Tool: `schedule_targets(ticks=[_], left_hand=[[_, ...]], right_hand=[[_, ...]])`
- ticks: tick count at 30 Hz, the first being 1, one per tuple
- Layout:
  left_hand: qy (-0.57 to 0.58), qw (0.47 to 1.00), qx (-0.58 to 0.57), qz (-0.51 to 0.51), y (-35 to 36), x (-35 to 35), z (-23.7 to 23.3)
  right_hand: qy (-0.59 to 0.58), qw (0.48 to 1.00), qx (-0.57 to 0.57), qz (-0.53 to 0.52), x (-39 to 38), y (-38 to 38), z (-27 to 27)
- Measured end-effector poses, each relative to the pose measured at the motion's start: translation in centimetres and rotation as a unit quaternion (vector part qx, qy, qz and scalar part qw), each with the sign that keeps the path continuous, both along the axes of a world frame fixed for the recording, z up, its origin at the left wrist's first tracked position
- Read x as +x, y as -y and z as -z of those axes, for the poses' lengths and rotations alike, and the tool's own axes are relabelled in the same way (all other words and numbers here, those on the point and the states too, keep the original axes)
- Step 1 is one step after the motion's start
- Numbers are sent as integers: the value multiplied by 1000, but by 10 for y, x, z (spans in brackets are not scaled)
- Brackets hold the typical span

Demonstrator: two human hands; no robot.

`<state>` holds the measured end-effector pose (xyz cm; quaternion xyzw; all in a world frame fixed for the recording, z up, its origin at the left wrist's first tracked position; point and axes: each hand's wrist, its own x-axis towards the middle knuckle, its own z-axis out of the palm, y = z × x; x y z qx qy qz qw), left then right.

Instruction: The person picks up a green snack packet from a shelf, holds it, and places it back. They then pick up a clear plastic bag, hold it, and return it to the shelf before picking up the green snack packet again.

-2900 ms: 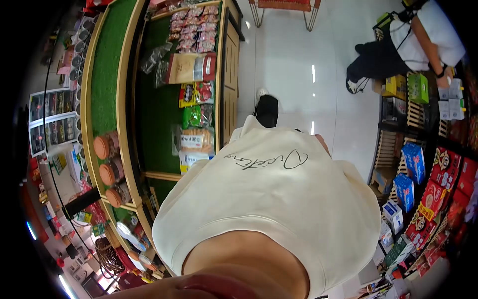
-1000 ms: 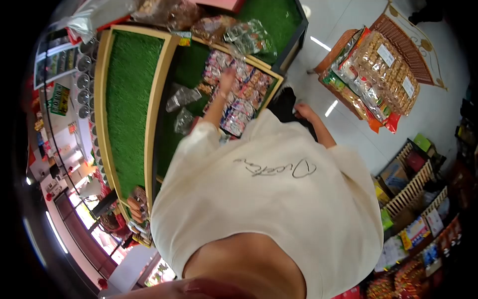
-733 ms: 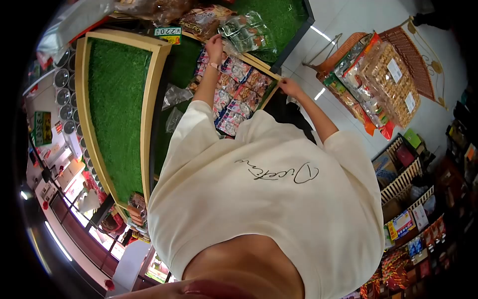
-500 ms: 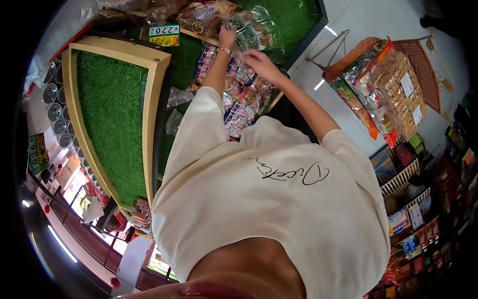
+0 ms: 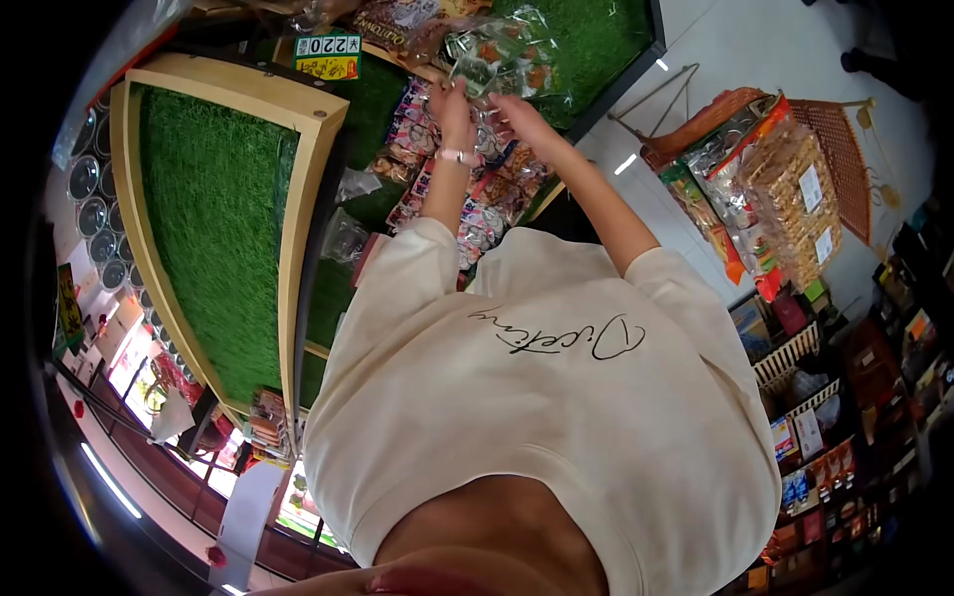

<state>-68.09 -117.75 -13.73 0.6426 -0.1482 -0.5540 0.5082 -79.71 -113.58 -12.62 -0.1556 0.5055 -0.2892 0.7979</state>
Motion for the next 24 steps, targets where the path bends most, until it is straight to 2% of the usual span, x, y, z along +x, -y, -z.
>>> schedule_targets(ticks=[3,6,9,10,11,14,17,18,21,22,24], left_hand=[[-130,990,18,-50,-42,2,-21],[-201,979,10,-45,-83,-1,-53],[-230,972,7,-45,-117,-8,-77],[-224,973,2,-49,-133,-19,-93],[-215,975,-5,-56,-143,-27,-104],[-190,978,-23,-78,-169,-52,-124],[-139,987,-64,-39,-203,-86,-137],[-134,988,-52,-63,-215,-102,-140],[-75,995,-28,-55,-253,-141,-140],[-69,996,-23,-59,-266,-153,-143],[-54,998,-6,-37,-288,-169,-148]], right_hand=[[-2,1000,4,-16,3,-15,-2],[8,1000,6,-11,2,-27,-12],[7,997,-50,-66,-11,-42,-18],[-6,991,-14,-132,-26,-48,-51],[13,989,-26,-148,-34,-55,-59],[49,978,-52,-198,-59,-77,-60],[61,962,-92,-249,-90,-100,-61],[40,969,-80,-229,-99,-108,-75],[-74,970,-105,-206,-131,-137,-105],[-22,976,-94,-197,-141,-146,-97],[-5,969,-124,-213,-154,-161,-81]])
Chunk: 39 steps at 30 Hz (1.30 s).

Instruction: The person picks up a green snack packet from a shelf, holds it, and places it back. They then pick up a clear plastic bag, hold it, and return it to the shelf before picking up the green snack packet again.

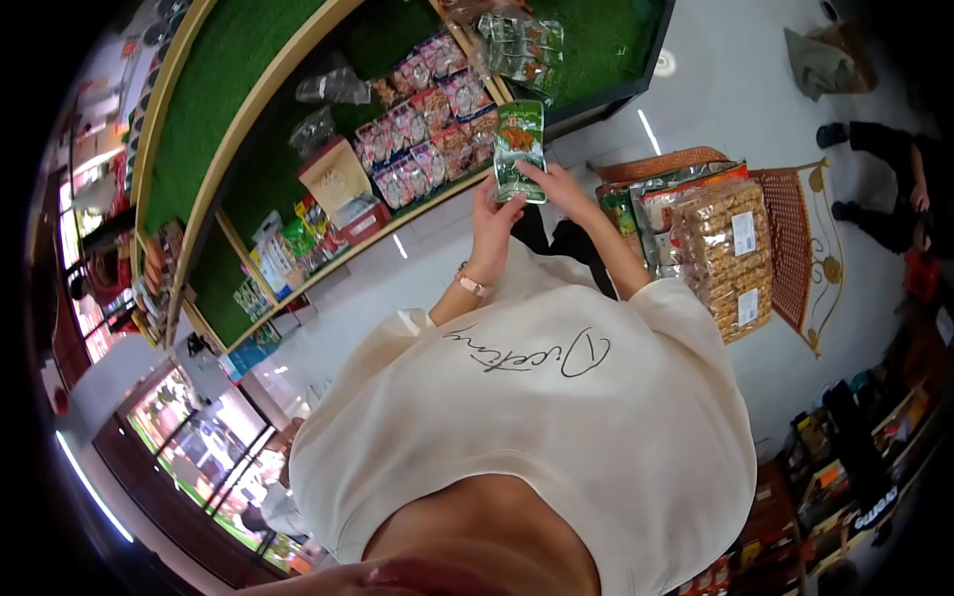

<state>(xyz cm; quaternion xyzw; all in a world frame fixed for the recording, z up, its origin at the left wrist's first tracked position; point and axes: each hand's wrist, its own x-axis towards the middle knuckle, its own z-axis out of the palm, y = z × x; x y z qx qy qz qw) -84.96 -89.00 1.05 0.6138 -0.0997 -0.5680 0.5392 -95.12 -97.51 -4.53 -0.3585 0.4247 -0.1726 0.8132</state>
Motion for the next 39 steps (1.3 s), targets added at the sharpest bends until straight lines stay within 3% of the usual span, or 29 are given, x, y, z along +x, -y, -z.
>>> schedule_targets(ticks=[4,9,14,17,20,24,27,32,35,39], left_hand=[[0,1000,20,-11,-44,-7,-27],[74,997,14,5,-93,26,-20],[53,998,26,-6,-141,42,-40],[55,997,24,-45,-182,54,-32],[84,990,-2,-112,-226,73,-54],[80,980,-33,-182,-301,105,-58],[70,975,-3,-209,-360,127,-68],[-8,940,-72,-333,-443,153,-66],[-27,926,-78,-369,-491,164,-62],[-16,909,-98,-404,-543,180,-66]], right_hand=[[2,997,10,-80,-10,-25,-28],[-34,983,-45,-176,3,-55,-49],[29,952,-69,-297,37,-97,-88],[-32,923,-35,-382,65,-126,-122],[14,906,-70,-416,97,-171,-99],[5,877,-92,-471,145,-236,-117],[17,867,-54,-494,179,-290,-111],[75,834,-73,-541,231,-374,-110],[50,787,-59,-613,259,-415,-91],[83,786,-16,-613,285,-474,-116]])
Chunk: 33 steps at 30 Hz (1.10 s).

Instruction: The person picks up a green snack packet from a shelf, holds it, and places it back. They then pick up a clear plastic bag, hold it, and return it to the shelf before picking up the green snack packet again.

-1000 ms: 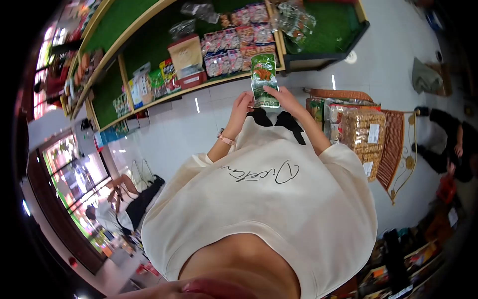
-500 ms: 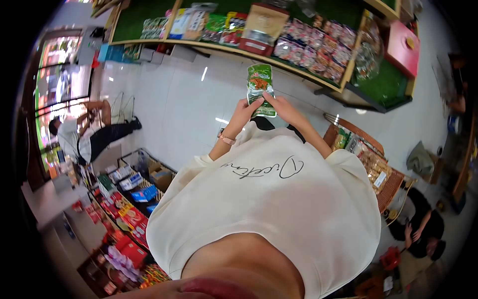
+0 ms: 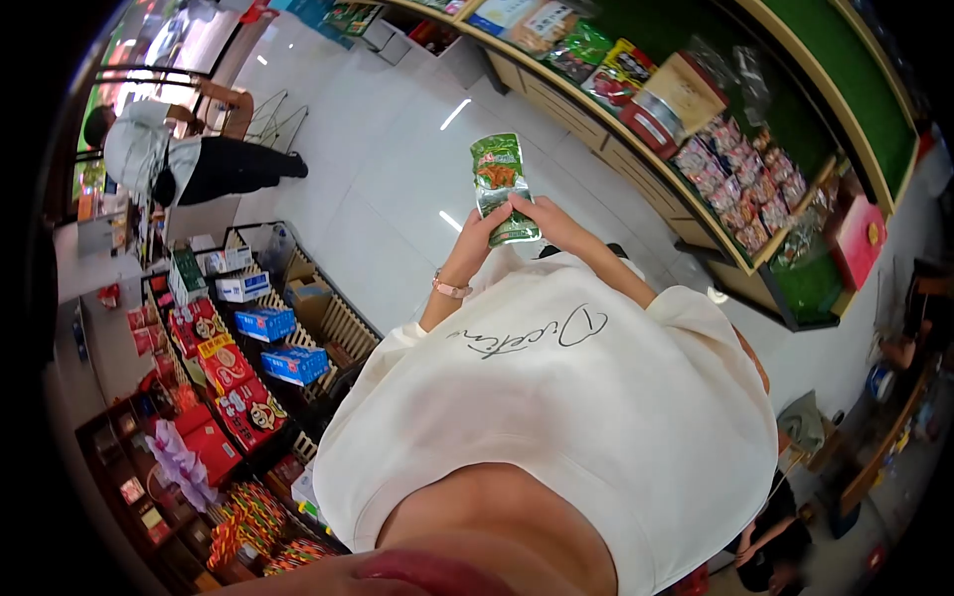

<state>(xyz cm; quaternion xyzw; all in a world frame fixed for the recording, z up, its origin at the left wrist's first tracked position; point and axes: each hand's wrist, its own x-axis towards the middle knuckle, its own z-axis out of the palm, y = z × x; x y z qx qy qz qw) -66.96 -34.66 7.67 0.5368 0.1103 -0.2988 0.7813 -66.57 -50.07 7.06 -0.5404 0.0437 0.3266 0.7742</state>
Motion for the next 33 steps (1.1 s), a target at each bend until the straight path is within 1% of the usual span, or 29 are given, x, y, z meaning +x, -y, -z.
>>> schedule_targets(ticks=[1,4,7,10,11,14,17,18,19,21,22,23,25,26,27,30,32,33], left_hand=[[0,1000,1,-10,-13,2,-1],[2,999,18,-29,-40,8,-1],[0,999,15,-42,-56,18,9],[-10,996,-14,-87,-61,37,17],[-25,995,-16,-100,-63,45,16],[-21,992,-13,-124,-75,77,28],[-14,990,31,-137,-99,122,37],[-5,987,32,-155,-108,141,35],[1,984,33,-174,-115,159,31],[6,976,42,-215,-129,198,13],[11,975,46,-218,-137,215,4],[21,974,52,-219,-147,236,-4],[49,972,57,-221,-161,280,-15],[56,973,60,-217,-165,303,-16],[55,973,63,-214,-171,320,-15],[56,970,71,-226,-178,358,-8],[51,968,60,-240,-178,373,1],[53,965,14,-255,-175,379,5]], right_hand=[[-3,1000,11,-26,6,-11,4],[-36,997,-56,-32,19,-37,-11],[-25,991,-125,-25,33,-54,-12],[-56,998,-30,-30,59,-67,22],[-64,996,-5,-67,71,-67,26],[-113,991,41,-54,108,-86,21],[-83,991,51,-95,161,-109,38],[-69,991,56,-104,182,-119,39],[-76,988,52,-125,204,-126,38],[-47,993,6,-109,253,-149,52],[-31,994,-15,-101,272,-163,42],[-31,990,-47,-127,293,-170,29],[45,987,-18,-150,338,-183,3],[80,984,-6,-160,356,-187,-1],[95,986,-12,-136,372,-192,0],[70,992,-24,-106,411,-204,9],[59,992,-31,-111,423,-206,12],[55,992,-34,-112,428,-206,11]])
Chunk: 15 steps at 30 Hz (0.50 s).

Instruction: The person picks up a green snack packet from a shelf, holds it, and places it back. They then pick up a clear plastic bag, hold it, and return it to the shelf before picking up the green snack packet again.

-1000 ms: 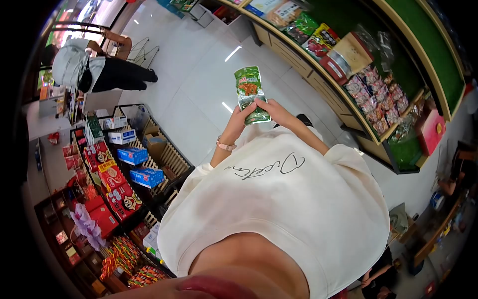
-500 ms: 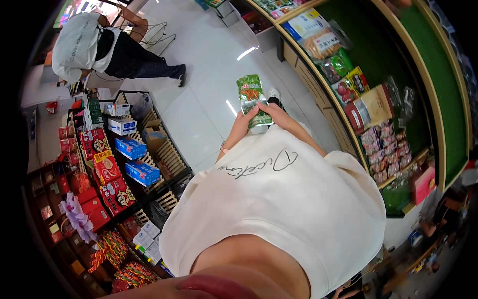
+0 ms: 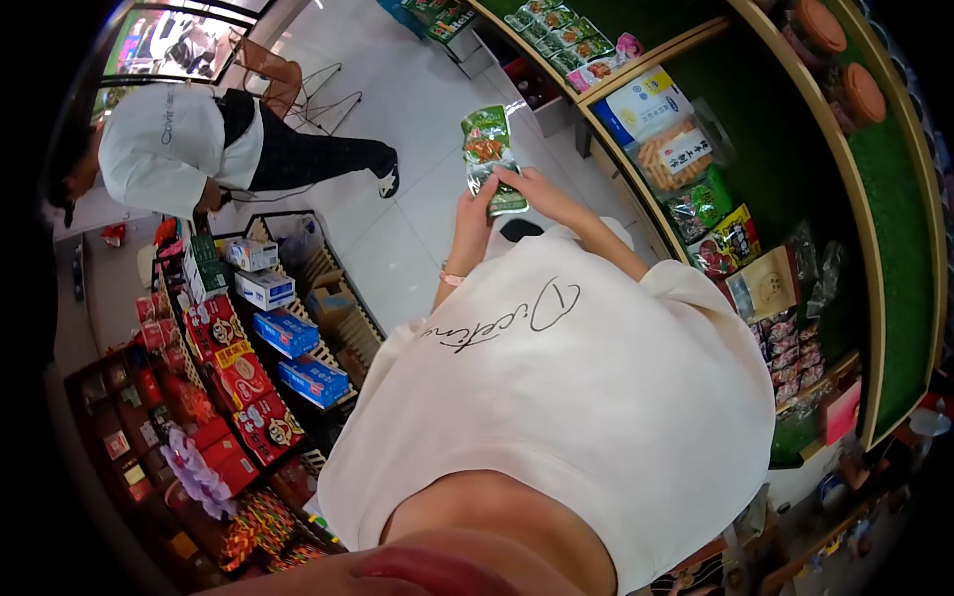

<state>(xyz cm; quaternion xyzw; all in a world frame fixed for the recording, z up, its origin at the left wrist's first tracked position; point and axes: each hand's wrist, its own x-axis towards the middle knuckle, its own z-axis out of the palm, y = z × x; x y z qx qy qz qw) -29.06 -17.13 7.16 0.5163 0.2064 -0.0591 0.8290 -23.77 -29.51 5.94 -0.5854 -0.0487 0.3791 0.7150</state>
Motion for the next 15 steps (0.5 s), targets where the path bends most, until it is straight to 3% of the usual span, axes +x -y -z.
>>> schedule_targets(ticks=[3,6,9,15], left_hand=[[-42,998,-52,-1,-4,21,17],[-69,996,-22,45,-20,57,25],[-77,992,-14,100,-35,109,31],[-77,980,-3,185,-64,232,46]], right_hand=[[-19,1000,-20,-6,25,-2,12],[-47,997,-64,11,50,-7,22],[-43,999,-29,2,90,-16,50],[-80,992,-13,100,184,-40,49]])
